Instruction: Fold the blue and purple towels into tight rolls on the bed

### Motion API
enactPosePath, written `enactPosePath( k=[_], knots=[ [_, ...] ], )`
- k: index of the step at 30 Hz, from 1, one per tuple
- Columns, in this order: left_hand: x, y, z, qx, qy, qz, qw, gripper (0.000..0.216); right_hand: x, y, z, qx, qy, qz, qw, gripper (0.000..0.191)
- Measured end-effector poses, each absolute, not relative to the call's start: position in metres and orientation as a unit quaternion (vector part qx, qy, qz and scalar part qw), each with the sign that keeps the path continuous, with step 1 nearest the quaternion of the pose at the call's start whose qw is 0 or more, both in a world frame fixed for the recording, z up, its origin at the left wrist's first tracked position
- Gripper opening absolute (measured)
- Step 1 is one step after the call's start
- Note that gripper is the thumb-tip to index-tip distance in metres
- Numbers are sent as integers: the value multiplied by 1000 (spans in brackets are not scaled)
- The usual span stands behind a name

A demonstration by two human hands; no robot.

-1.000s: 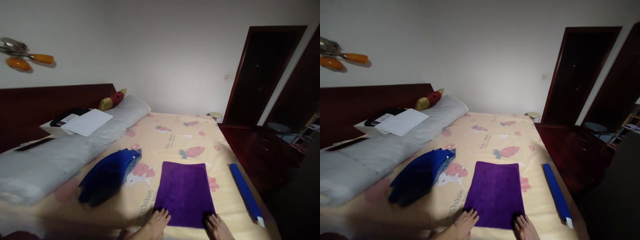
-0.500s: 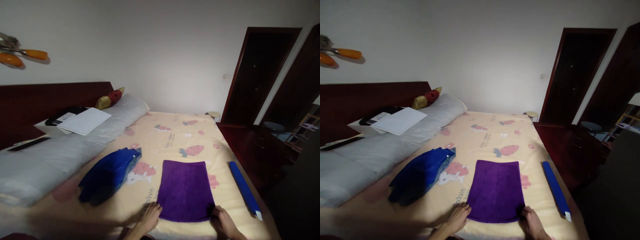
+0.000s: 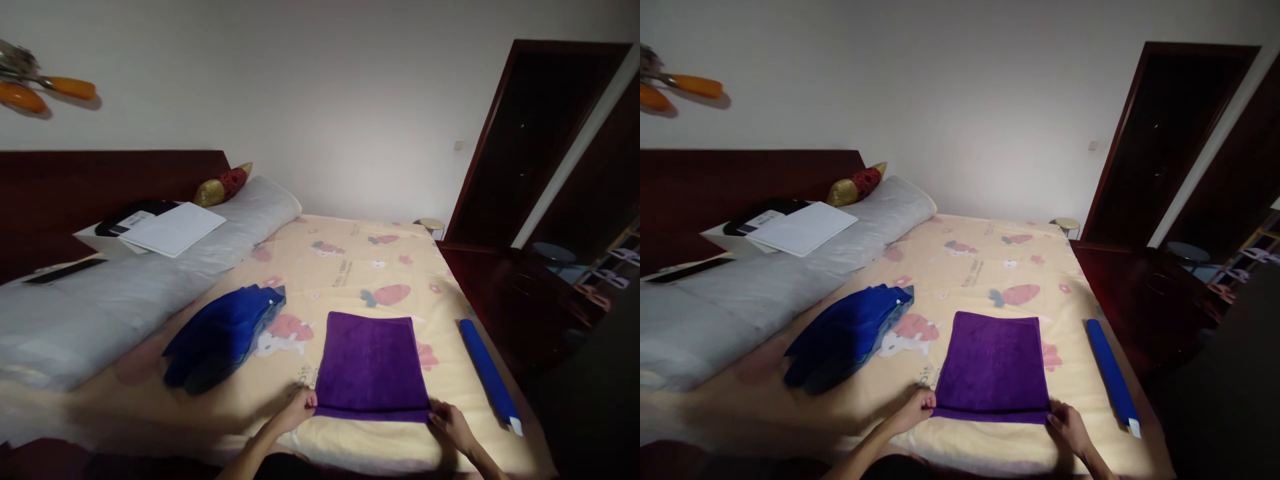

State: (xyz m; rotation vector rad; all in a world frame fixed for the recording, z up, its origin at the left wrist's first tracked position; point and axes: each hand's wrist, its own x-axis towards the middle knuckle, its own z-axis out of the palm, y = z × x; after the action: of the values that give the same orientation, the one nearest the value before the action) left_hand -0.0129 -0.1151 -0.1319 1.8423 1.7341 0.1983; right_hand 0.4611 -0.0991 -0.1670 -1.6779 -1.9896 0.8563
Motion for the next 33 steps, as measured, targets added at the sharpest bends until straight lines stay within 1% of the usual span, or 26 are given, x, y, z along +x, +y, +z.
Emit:
enactPosePath(
  k=[6, 8, 10, 13, 15, 16, 18, 20, 24, 25, 29, 31, 33],
  knots=[
    [-9, -116, -131, 666, 685, 68, 286, 12, 462, -100, -175, -621, -733, 233, 154, 24],
    [-7, -116, -129, 665, 694, 58, 270, 11, 459, -101, -175, -629, -737, 205, 140, 22],
    [-6, -115, -124, 671, 697, 46, 248, 11, 454, -103, -173, -634, -746, 160, 128, 31],
    [-2, -116, -112, 698, 685, 34, 205, 13, 443, -108, -169, -591, -801, 15, 89, 47],
    [5, -118, -104, 725, 665, 24, 179, 14, 434, -110, -169, -527, -846, -62, 56, 48],
    [9, -120, -101, 737, 654, 16, 170, 18, 430, -112, -169, -500, -862, -72, 45, 46],
    [20, -123, -98, 754, 638, -2, 156, 31, 423, -115, -171, -475, -876, -68, 33, 40],
    [31, -127, -98, 762, 632, -18, 142, 39, 418, -117, -171, -482, -874, -60, 27, 35],
    [50, -132, -101, 762, 636, -37, 119, 38, 413, -121, -161, -509, -859, -52, 21, 27],
    [53, -132, -102, 760, 639, -40, 113, 40, 412, -121, -157, -516, -855, -45, 19, 27],
    [71, -133, -104, 746, 656, -95, 65, 59, 405, -118, -146, -558, -830, -2, -5, 39],
    [82, -130, -107, 734, 665, -127, 48, 59, 402, -113, -146, -565, -825, 5, -14, 38],
    [94, -127, -111, 719, 678, -143, 46, 53, 399, -107, -148, -566, -824, 8, -19, 38]
  ],
)
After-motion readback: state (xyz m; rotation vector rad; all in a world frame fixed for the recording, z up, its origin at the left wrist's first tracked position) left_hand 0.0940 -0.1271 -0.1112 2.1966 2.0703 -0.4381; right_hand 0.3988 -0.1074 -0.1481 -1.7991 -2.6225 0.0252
